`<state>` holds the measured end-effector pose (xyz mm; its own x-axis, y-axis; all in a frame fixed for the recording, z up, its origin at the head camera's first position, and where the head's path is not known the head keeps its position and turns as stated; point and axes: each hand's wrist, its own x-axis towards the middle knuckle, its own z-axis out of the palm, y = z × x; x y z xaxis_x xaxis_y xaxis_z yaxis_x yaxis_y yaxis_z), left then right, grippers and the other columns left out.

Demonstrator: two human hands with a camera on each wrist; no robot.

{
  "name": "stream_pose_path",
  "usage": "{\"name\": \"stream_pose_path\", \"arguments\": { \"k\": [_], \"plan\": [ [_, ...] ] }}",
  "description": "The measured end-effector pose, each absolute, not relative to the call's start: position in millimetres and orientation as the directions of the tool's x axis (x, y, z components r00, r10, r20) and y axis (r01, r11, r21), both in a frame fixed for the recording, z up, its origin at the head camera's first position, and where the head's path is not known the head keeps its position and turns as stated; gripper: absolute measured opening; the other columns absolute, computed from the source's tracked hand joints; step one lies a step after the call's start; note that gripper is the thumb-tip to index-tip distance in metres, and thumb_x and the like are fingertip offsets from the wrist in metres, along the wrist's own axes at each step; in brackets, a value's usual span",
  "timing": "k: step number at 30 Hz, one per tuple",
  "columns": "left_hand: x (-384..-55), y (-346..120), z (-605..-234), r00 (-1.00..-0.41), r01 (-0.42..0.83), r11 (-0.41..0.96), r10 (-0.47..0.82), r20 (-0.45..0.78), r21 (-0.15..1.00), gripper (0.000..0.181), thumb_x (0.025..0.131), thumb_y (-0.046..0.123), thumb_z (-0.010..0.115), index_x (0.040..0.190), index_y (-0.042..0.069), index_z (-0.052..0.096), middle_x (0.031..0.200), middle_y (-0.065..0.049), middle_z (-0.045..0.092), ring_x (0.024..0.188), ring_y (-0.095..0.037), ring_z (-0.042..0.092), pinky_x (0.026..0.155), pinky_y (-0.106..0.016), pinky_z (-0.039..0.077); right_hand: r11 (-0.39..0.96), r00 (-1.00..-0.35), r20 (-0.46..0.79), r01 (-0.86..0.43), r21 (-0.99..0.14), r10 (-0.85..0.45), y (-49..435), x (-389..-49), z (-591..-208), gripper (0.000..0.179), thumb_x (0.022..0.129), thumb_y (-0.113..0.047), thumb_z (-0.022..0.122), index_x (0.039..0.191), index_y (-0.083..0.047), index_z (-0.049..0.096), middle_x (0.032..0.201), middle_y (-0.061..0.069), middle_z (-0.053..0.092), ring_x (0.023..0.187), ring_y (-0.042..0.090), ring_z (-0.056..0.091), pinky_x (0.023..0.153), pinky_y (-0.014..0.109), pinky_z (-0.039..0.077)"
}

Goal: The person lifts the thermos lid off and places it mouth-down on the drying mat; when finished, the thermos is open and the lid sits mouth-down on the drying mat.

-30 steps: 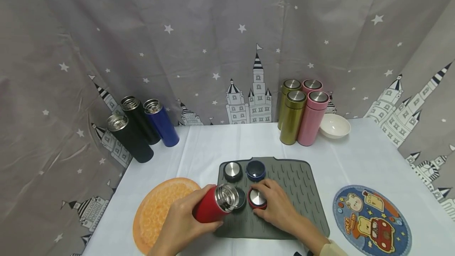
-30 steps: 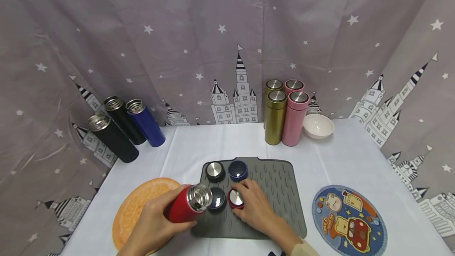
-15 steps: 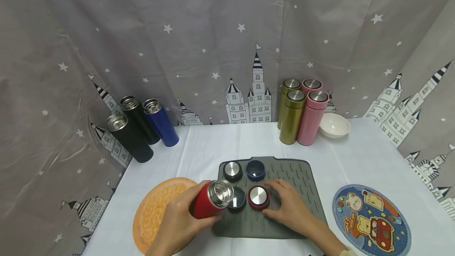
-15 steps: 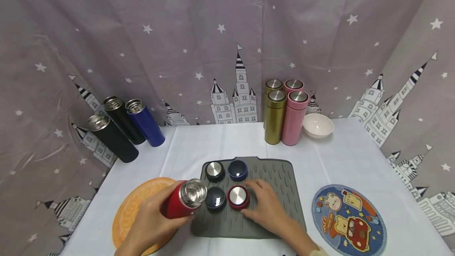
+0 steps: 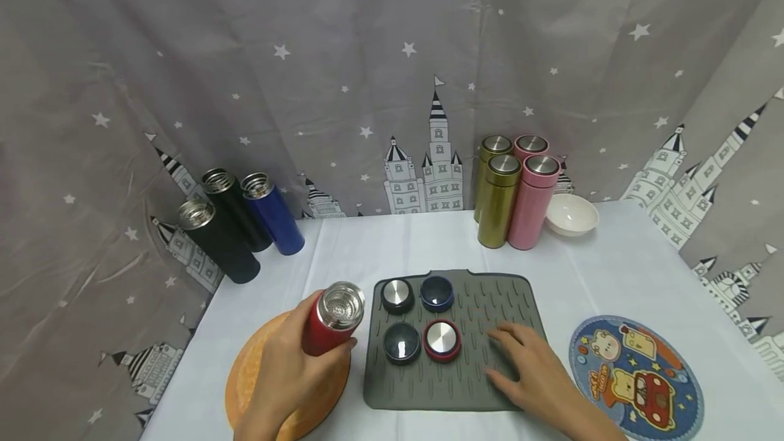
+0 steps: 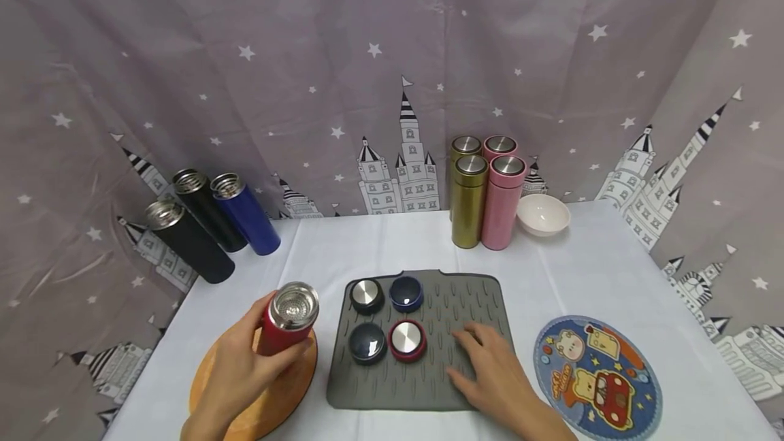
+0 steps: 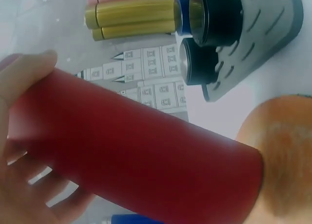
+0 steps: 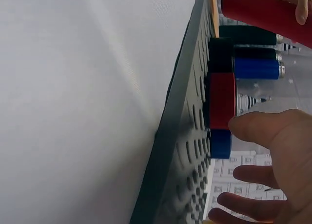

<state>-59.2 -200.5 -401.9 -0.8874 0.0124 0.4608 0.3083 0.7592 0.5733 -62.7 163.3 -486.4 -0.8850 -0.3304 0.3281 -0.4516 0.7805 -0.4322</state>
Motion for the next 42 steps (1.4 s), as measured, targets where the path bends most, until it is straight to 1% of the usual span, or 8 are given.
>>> {"name": "stream_pose_path", "arguments": {
  "k": [6,8,13,19,26,30,37,42],
  "plan": [
    [-75,-224,-399,-0.882,0.244,0.729,-0.107,0.459,0.639,0.081,0.062,0.015,0.097,0.133,0.009,0.059,0.124,-0.001,0.064,0.109,-0.012,0.059,0.087,-0.022,0.051,0.807,-0.88,0.346,-0.448,-0.384,-0.324,174,-56,-486,0.051,0.075,-0.03,0.087,0.117,-0.006,0.07,0.121,0.017,0.061,0.109,0.035,0.059,0.087,0.055,0.05],
    [-82,-231,-399,-0.885,0.227,0.723,-0.126,0.448,0.652,0.08,0.064,0.015,0.096,0.134,0.01,0.059,0.123,-0.002,0.063,0.11,-0.014,0.057,0.084,-0.025,0.054,0.813,-0.884,0.343,-0.441,-0.38,-0.319,178,-53,-485,0.05,0.075,-0.029,0.087,0.116,-0.006,0.071,0.12,0.017,0.062,0.108,0.036,0.06,0.085,0.055,0.05],
    [-99,-250,-403,-0.889,0.189,0.694,-0.18,0.422,0.695,0.074,0.07,0.018,0.093,0.134,0.01,0.058,0.124,-0.009,0.064,0.11,-0.025,0.06,0.08,-0.048,0.057,0.842,-0.915,0.258,-0.391,-0.372,-0.31,184,-45,-483,0.047,0.077,-0.03,0.085,0.115,-0.006,0.071,0.119,0.015,0.063,0.107,0.034,0.06,0.086,0.056,0.051],
    [-121,-275,-403,-0.867,0.105,0.656,-0.308,0.392,0.748,0.068,0.074,0.025,0.091,0.133,0.013,0.058,0.122,-0.005,0.066,0.109,-0.021,0.06,0.087,-0.039,0.055,0.852,-0.928,0.149,-0.373,-0.367,-0.342,186,-39,-488,0.047,0.081,-0.036,0.082,0.116,-0.008,0.071,0.122,0.013,0.062,0.11,0.034,0.06,0.088,0.055,0.05],
    [-150,-298,-403,-0.825,0.066,0.609,-0.413,0.387,0.79,0.064,0.077,0.025,0.088,0.131,0.008,0.058,0.121,-0.013,0.066,0.11,-0.027,0.058,0.096,-0.053,0.041,0.869,-0.93,0.086,-0.366,-0.332,-0.359,187,-37,-492,0.046,0.079,-0.04,0.082,0.112,-0.01,0.074,0.125,0.015,0.06,0.112,0.038,0.058,0.09,0.056,0.049],
    [-166,-305,-405,-0.821,0.025,0.599,-0.444,0.358,0.8,0.067,0.078,0.029,0.087,0.134,0.009,0.057,0.124,-0.014,0.065,0.114,-0.028,0.058,0.095,-0.051,0.041,0.86,-0.924,0.089,-0.379,-0.34,-0.372,190,-36,-493,0.043,0.08,-0.036,0.082,0.113,-0.009,0.074,0.128,0.017,0.06,0.114,0.04,0.058,0.09,0.056,0.049],
    [-191,-313,-408,-0.8,-0.01,0.613,-0.478,0.362,0.79,0.067,0.078,0.028,0.087,0.134,0.007,0.056,0.12,-0.017,0.065,0.106,-0.029,0.059,0.089,-0.045,0.042,0.84,-0.917,0.034,-0.378,-0.39,-0.397,194,-34,-494,0.041,0.084,-0.035,0.079,0.116,-0.011,0.073,0.133,0.018,0.057,0.117,0.041,0.056,0.085,0.056,0.052],
    [-206,-317,-410,-0.798,-0.012,0.608,-0.484,0.359,0.794,0.069,0.077,0.026,0.088,0.135,0.005,0.057,0.126,-0.018,0.064,0.115,-0.033,0.059,0.097,-0.051,0.044,0.853,-0.925,0.005,-0.353,-0.384,-0.38,193,-36,-495,0.042,0.083,-0.037,0.079,0.116,-0.012,0.073,0.133,0.017,0.057,0.118,0.041,0.055,0.086,0.056,0.051]
  ]
}}
